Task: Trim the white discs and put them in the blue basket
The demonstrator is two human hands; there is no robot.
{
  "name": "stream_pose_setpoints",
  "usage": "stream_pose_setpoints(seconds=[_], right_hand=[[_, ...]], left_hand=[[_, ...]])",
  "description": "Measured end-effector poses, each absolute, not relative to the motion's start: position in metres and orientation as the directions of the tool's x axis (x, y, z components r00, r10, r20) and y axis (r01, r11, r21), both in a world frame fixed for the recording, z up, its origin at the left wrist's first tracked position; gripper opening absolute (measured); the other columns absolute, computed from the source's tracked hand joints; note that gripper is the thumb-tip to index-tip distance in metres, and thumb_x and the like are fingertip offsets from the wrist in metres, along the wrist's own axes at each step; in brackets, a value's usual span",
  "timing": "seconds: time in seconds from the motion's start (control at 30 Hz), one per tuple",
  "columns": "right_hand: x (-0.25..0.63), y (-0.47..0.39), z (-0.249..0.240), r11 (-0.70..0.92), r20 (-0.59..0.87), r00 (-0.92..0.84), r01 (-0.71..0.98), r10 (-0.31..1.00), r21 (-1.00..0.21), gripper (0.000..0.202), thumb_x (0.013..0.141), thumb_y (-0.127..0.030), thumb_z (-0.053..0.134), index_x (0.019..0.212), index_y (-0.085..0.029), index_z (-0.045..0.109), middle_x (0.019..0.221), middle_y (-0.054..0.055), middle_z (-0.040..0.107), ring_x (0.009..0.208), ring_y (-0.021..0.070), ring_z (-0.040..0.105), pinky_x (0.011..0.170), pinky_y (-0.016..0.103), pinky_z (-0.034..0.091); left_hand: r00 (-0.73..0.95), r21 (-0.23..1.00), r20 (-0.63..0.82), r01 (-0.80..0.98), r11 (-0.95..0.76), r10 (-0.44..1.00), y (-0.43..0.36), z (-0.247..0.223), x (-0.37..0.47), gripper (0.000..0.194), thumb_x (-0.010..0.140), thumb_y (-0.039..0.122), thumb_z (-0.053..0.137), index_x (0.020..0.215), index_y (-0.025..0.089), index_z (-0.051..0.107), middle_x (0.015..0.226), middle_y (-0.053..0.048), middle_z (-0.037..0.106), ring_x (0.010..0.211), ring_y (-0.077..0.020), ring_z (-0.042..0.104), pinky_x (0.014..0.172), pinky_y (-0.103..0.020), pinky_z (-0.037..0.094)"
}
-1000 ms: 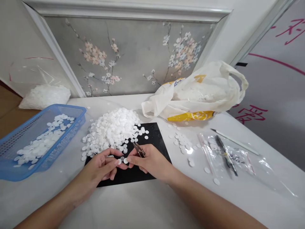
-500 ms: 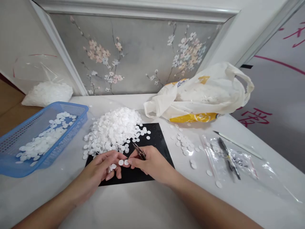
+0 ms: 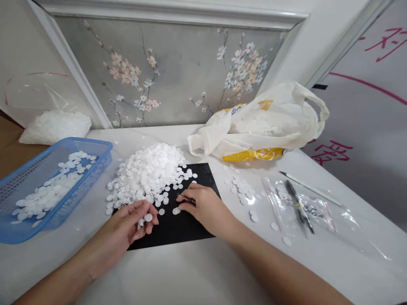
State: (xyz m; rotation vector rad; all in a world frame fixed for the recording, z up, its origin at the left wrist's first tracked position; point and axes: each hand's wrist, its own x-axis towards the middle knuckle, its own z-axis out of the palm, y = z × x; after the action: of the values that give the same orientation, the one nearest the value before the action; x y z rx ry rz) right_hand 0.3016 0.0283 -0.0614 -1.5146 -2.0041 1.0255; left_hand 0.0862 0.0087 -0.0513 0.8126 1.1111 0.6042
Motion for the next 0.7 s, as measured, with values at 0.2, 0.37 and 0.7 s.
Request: stream_pose_setpoints(seconds=[0.2, 0.37, 0.7], right_hand=[[0.295, 0.025, -0.059, 0.105, -0.138, -0.314, 0.646, 0.939, -0.757, 0.007, 0.079, -0.018, 0.061, 0.073, -0.018, 0.063, 0.079, 0.000, 0.058, 0.068, 0.0106, 0.053, 0.062, 0.023, 0.040], [0.293, 0.021, -0.053, -0.094, -0.281, -0.285, 0.531, 0.916, -0.842, 0.016, 0.079, -0.032, 0.062, 0.074, -0.017, 0.061, 0.062, -0.003, 0.051, 0.055, 0.0082, 0.040, 0.049, 0.020, 0.031], [0.278, 0.008, -0.049, -0.258, -0.315, -0.399, 0.191, 0.861, -0.947, 0.028, 0.088, -0.042, 0.050, 0.080, -0.014, 0.053, 0.069, 0.000, 0.058, 0.042, 0.0046, 0.037, 0.041, 0.020, 0.028]], left_hand=[[0.371, 0.806, -0.545, -0.017, 0.592, 0.752, 0.006, -0.053, 0.086, 0.035, 0.085, 0.052, 0.051, 0.076, 0.018, 0.050, 0.053, 0.005, 0.041, 0.050, -0.0081, 0.038, 0.047, -0.020, 0.020], [0.392, 0.864, -0.500, 0.166, 0.476, 0.772, 0.006, -0.051, 0.092, 0.028, 0.083, 0.041, 0.056, 0.097, 0.017, 0.058, 0.071, 0.000, 0.059, 0.057, -0.0088, 0.039, 0.054, -0.021, 0.028], [0.315, 0.893, -0.450, 0.169, 0.417, 0.835, 0.003, -0.050, 0.094, 0.024, 0.078, 0.038, 0.063, 0.077, 0.016, 0.055, 0.077, -0.002, 0.065, 0.058, -0.0081, 0.039, 0.056, -0.021, 0.030]])
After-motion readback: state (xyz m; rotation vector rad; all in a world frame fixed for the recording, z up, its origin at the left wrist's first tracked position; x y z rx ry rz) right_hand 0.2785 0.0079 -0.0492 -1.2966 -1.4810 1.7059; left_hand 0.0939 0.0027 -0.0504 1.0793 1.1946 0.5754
